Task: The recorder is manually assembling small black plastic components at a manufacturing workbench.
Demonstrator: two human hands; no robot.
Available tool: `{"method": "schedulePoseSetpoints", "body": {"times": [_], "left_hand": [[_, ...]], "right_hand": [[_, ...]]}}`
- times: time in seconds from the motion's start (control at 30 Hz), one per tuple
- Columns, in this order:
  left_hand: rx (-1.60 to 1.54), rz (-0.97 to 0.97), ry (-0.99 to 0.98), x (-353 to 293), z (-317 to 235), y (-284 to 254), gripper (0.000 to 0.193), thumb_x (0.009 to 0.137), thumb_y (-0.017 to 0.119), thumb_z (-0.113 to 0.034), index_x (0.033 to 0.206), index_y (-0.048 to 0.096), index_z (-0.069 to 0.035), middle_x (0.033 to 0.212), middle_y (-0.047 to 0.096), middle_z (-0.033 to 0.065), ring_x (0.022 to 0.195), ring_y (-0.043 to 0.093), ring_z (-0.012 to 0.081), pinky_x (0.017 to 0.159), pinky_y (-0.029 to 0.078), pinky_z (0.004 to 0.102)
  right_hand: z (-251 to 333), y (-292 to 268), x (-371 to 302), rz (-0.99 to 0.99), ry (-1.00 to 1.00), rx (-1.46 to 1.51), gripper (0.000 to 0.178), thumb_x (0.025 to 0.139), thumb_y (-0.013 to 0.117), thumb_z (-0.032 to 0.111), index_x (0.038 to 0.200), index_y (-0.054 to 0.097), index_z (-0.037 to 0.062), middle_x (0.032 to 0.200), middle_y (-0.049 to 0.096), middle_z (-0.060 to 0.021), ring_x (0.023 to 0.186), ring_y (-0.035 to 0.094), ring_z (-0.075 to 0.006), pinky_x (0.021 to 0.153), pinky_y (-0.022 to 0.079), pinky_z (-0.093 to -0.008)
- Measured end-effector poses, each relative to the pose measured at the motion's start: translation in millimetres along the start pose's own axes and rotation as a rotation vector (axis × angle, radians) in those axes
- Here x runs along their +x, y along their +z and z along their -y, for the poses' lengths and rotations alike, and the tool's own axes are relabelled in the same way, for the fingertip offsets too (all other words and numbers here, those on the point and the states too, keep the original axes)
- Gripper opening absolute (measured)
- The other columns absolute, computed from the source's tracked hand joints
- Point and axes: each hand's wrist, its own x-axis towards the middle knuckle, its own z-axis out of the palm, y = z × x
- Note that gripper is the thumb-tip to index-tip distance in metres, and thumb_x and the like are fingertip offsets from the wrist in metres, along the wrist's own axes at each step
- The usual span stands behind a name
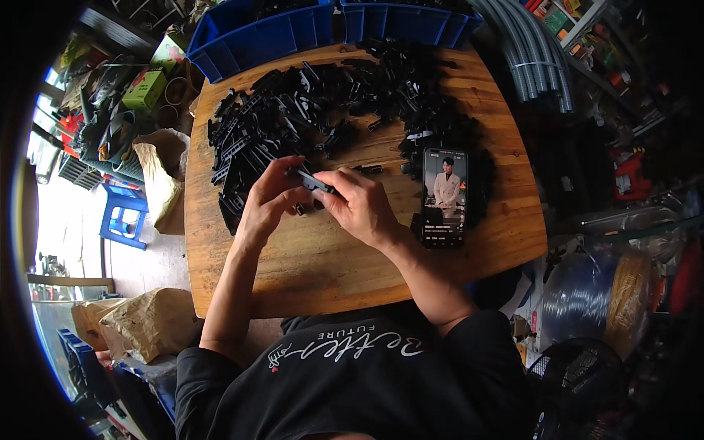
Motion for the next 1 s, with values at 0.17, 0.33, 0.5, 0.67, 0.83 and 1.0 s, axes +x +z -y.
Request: {"method": "schedulePoseSetpoints", "body": {"times": [0.17,0.33,0.5,0.67,0.83,1.0], "left_hand": [[0.821,0.067,0.4,-3.8,-1.3,-0.5,0.037,0.076,0.066,-0.004,0.112,0.057,-0.002,0.103,0.058,0.0116,0.083,0.06,0.0186,0.067,0.05,0.0283],[0.987,0.08,0.418,-1.9,4.6,-5.6,0.016,0.082,0.062,-0.007,0.094,0.058,0.002,0.07,0.06,0.0047,0.058,0.052,0.0105,0.054,0.043,0.0232],[0.511,-0.045,-0.017,-1.9,-1.4,2.9,0.013,0.086,0.057,-0.012,0.094,0.057,-0.002,0.062,0.058,0.0029,0.056,0.052,0.0075,0.051,0.043,0.0246],[0.6,0.004,0.138,-4.0,10.5,6.5,0.014,0.083,0.058,-0.009,0.089,0.051,0.0,0.067,0.058,0.0123,0.059,0.057,0.0207,0.056,0.044,0.0329],[0.695,0.043,0.249,-8.5,9.8,13.5,0.027,0.08,0.067,-0.017,0.09,0.05,0.001,0.069,0.054,0.0131,0.062,0.052,0.0188,0.057,0.042,0.0332],[0.839,0.043,0.351,-11.3,9.1,11.3,0.032,0.086,0.062,-0.027,0.084,0.045,0.001,0.067,0.053,0.0197,0.062,0.054,0.0349,0.055,0.04,0.039]], "right_hand": [[2.7,-12.5,3.8,0.136,0.111,0.158,0.018,0.083,0.066,0.01,0.099,0.063,0.0002,0.085,0.062,-0.0082,0.075,0.06,-0.0159,0.065,0.047,-0.0262],[4.9,-8.8,2.7,0.04,0.249,0.165,0.021,0.081,0.069,0.012,0.099,0.062,0.0038,0.087,0.063,-0.0038,0.075,0.058,-0.0128,0.067,0.047,-0.0244],[-3.1,-14.8,2.6,-0.007,0.269,0.309,0.021,0.083,0.067,0.008,0.102,0.061,0.0008,0.091,0.063,-0.0032,0.084,0.058,-0.0098,0.073,0.046,-0.0207],[1.1,-6.2,3.8,0.008,0.158,0.311,0.022,0.082,0.067,0.006,0.103,0.062,0.0005,0.094,0.061,-0.0058,0.083,0.059,-0.0118,0.073,0.049,-0.0227],[5.5,-5.3,3.3,-0.044,0.039,0.192,0.02,0.076,0.071,0.002,0.096,0.065,0.0002,0.09,0.058,-0.0069,0.08,0.06,-0.0157,0.07,0.053,-0.0247],[9.5,-7.6,0.8,-0.02,0.035,0.129,0.02,0.074,0.073,0.003,0.093,0.066,0.0004,0.088,0.059,-0.0068,0.079,0.06,-0.0155,0.068,0.052,-0.0246]]}}
